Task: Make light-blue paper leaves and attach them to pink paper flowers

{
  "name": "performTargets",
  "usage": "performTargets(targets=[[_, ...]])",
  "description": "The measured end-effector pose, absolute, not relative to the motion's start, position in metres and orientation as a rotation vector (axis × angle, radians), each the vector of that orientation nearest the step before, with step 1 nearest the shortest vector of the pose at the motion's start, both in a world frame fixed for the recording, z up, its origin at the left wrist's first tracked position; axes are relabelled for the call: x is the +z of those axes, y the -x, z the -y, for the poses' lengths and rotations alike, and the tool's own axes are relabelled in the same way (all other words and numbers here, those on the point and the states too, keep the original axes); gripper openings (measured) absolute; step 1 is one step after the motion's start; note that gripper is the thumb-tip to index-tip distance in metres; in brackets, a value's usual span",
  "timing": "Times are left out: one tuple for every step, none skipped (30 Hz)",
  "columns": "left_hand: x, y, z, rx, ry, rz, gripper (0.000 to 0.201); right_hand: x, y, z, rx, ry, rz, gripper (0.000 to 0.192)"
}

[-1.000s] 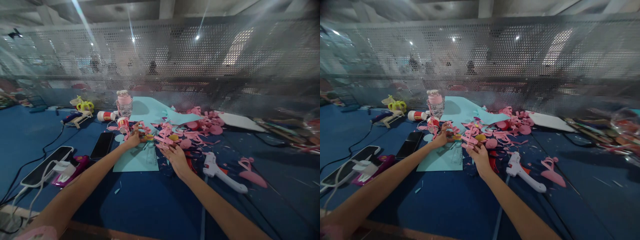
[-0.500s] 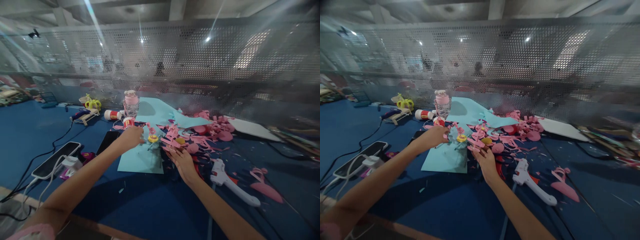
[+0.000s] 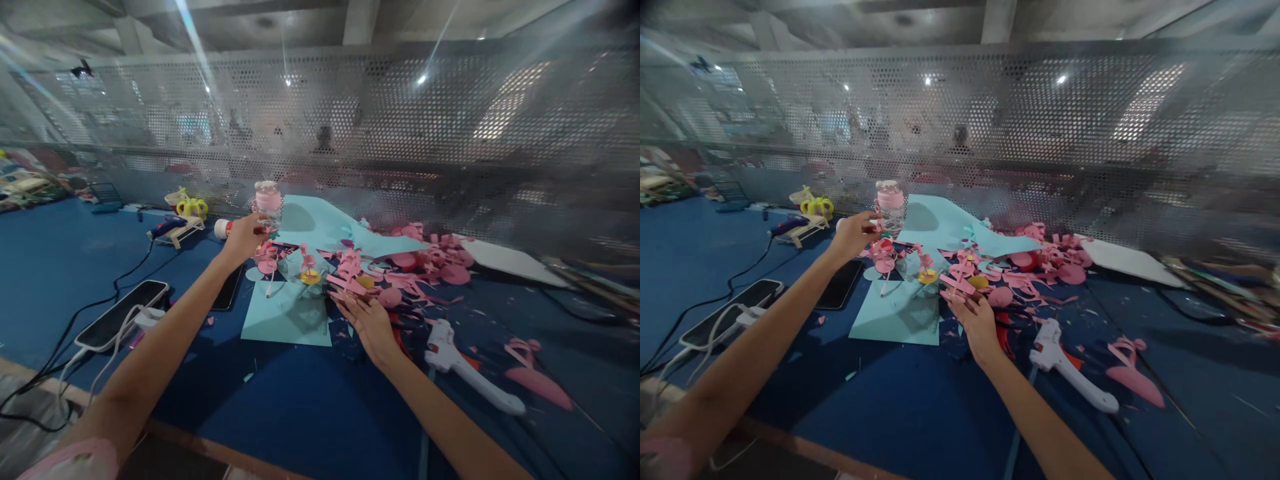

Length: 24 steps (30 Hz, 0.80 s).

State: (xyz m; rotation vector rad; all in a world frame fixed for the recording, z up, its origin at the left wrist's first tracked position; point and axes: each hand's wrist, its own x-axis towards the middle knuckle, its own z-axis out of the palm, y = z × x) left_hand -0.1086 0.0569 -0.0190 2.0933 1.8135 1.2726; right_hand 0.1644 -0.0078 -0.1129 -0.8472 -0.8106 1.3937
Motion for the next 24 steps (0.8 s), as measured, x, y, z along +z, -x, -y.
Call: performTargets(targets=[[-0.016, 0.112, -0.058, 1.300, -2.073, -1.727, 0.038, -0.113, -0.164, 0.008, 1.390, 0.846, 0.814, 0.040], [-0.013, 0.116, -0.059, 1.321, -2.057, -1.661, 0.038, -0.113, -0.164, 0.008, 1.387, 0.847, 0.812, 0.040], [-0.011, 0.120, -0.060, 1.342, -2.043, -1.614, 0.036, -0.113, -0.164, 0.008, 1.382, 0.850, 0.803, 0.040], [-0.008, 0.124, -0.061, 1.367, -2.028, -1.586, 0.035, -0.113, -0.164, 0.008, 1.381, 0.854, 0.796, 0.039], [-0.006, 0.128, -0.061, 1.395, -2.018, -1.570, 0.035, -0.112, -0.164, 0.008, 1.383, 0.857, 0.793, 0.039], [-0.003, 0.131, -0.061, 1.427, -2.015, -1.562, 0.035, -0.112, -0.164, 0.008, 1.384, 0.856, 0.793, 0.039], [-0.001, 0.134, -0.060, 1.465, -2.020, -1.559, 0.035, -0.112, -0.164, 0.008, 1.386, 0.854, 0.797, 0.039], [0.002, 0.137, -0.058, 1.505, -2.032, -1.564, 0.036, -0.113, -0.164, 0.008, 1.384, 0.854, 0.803, 0.040], [0.006, 0.139, -0.056, 1.548, -2.048, -1.577, 0.036, -0.114, -0.164, 0.008, 1.380, 0.856, 0.811, 0.040], [0.009, 0.141, -0.053, 1.594, -2.065, -1.602, 0.036, -0.115, -0.164, 0.008, 1.372, 0.863, 0.819, 0.041], [0.012, 0.142, -0.050, 1.642, -2.081, -1.634, 0.035, -0.116, -0.164, 0.007, 1.360, 0.873, 0.828, 0.041], [0.016, 0.143, -0.046, 1.698, -2.092, -1.669, 0.034, -0.118, -0.164, 0.006, 1.346, 0.887, 0.841, 0.042], [0.019, 0.142, -0.043, 1.766, -2.098, -1.700, 0.033, -0.119, -0.165, 0.006, 1.329, 0.900, 0.858, 0.042], [0.021, 0.141, -0.040, 1.845, -2.099, -1.719, 0.031, -0.121, -0.165, 0.005, 1.312, 0.913, 0.876, 0.043], [0.022, 0.138, -0.038, 1.932, -2.091, -1.720, 0.030, -0.122, -0.165, 0.005, 1.299, 0.923, 0.896, 0.043], [0.021, 0.134, -0.038, 2.016, -2.069, -1.710, 0.028, -0.122, -0.165, 0.005, 1.291, 0.931, 0.916, 0.042], [0.019, 0.130, -0.039, 2.076, -2.036, -1.692, 0.026, -0.123, -0.165, 0.006, 1.289, 0.933, 0.932, 0.042], [0.014, 0.125, -0.042, 2.120, -1.981, -1.683, 0.023, -0.123, -0.165, 0.006, 1.293, 0.929, 0.945, 0.041], [0.008, 0.120, -0.047, 2.118, -1.916, -1.698, 0.021, -0.122, -0.165, 0.006, 1.298, 0.922, 0.950, 0.041], [0.000, 0.116, -0.053, 2.098, -1.854, -1.712, 0.020, -0.122, -0.165, 0.007, 1.303, 0.914, 0.953, 0.041], [-0.009, 0.112, -0.060, 2.106, -1.770, -1.731, 0.021, -0.122, -0.165, 0.007, 1.307, 0.909, 0.954, 0.041], [-0.019, 0.108, -0.068, 2.101, -1.683, -1.742, 0.022, -0.122, -0.165, 0.007, 1.308, 0.907, 0.955, 0.041], [-0.030, 0.105, -0.075, 2.103, -1.574, -1.754, 0.023, -0.122, -0.165, 0.007, 1.308, 0.911, 0.958, 0.041], [-0.040, 0.103, -0.082, 2.102, -1.457, -1.776, 0.025, -0.122, -0.165, 0.007, 1.305, 0.917, 0.962, 0.041]])
